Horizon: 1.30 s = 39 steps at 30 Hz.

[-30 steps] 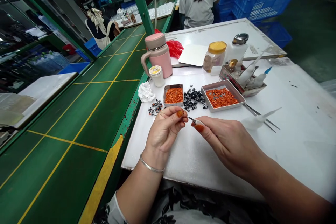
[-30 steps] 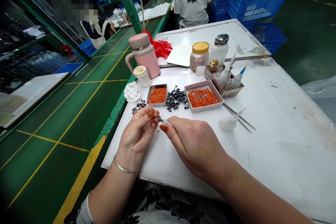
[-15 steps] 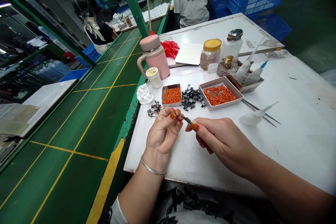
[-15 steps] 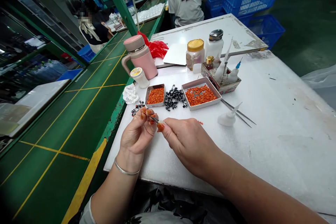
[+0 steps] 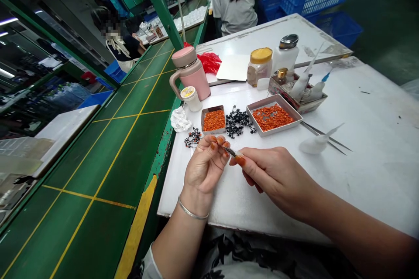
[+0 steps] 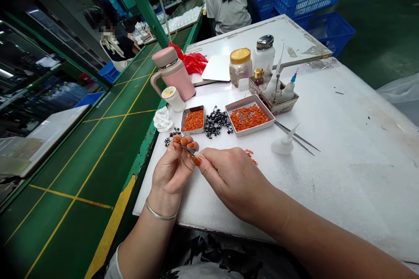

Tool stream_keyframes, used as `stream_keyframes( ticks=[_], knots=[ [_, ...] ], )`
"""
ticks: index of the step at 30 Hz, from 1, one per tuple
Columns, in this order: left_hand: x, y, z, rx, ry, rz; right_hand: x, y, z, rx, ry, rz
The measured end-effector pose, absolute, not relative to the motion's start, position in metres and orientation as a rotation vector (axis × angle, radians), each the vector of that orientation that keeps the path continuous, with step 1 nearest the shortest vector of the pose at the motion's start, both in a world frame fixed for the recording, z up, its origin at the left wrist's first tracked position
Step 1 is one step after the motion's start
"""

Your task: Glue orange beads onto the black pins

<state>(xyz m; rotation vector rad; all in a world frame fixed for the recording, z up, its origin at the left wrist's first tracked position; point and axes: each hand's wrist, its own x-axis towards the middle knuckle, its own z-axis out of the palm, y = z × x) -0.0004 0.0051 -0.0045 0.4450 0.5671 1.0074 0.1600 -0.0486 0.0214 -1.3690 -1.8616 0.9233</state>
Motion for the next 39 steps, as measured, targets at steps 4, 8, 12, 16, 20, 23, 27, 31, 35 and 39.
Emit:
stream_keyframes(
  ticks=[4,8,12,16,20,23,27,31,35,39],
  knots=[
    [-0.0014,0.0049,-0.0045,0.470,0.586,0.999,0.1600,-0.0488,0.0205,-1.359,-1.840,0.911],
    [-0.0014,0.0053,-0.0051,0.477,0.622,1.029,0.1603,-0.0475,0.0198,-1.376,-1.805,0.901],
    [-0.0002,0.0059,-0.0038,0.480,0.641,1.073,0.1604,-0.0455,0.0190,-1.363,-1.781,0.892],
    [0.0015,0.0056,-0.0017,0.510,0.669,1.093,0.1603,-0.0457,0.0179,-1.352,-1.793,0.848],
    [0.0023,0.0042,-0.0024,0.534,0.686,1.109,0.1599,-0.0459,0.0170,-1.356,-1.801,0.830],
    [0.0027,0.0031,-0.0033,0.524,0.693,1.117,0.1595,-0.0462,0.0161,-1.352,-1.805,0.786],
    [0.0040,0.0022,-0.0032,0.485,0.693,1.127,0.1594,-0.0477,0.0146,-1.328,-1.822,0.723],
    [0.0055,0.0014,-0.0025,0.488,0.701,1.126,0.1592,-0.0472,0.0143,-1.327,-1.834,0.714],
    [0.0064,0.0010,-0.0018,0.500,0.694,1.121,0.1588,-0.0458,0.0144,-1.334,-1.826,0.725],
    [0.0060,0.0008,-0.0006,0.506,0.696,1.118,0.1598,-0.0457,0.0151,-1.346,-1.834,0.733]
  ],
)
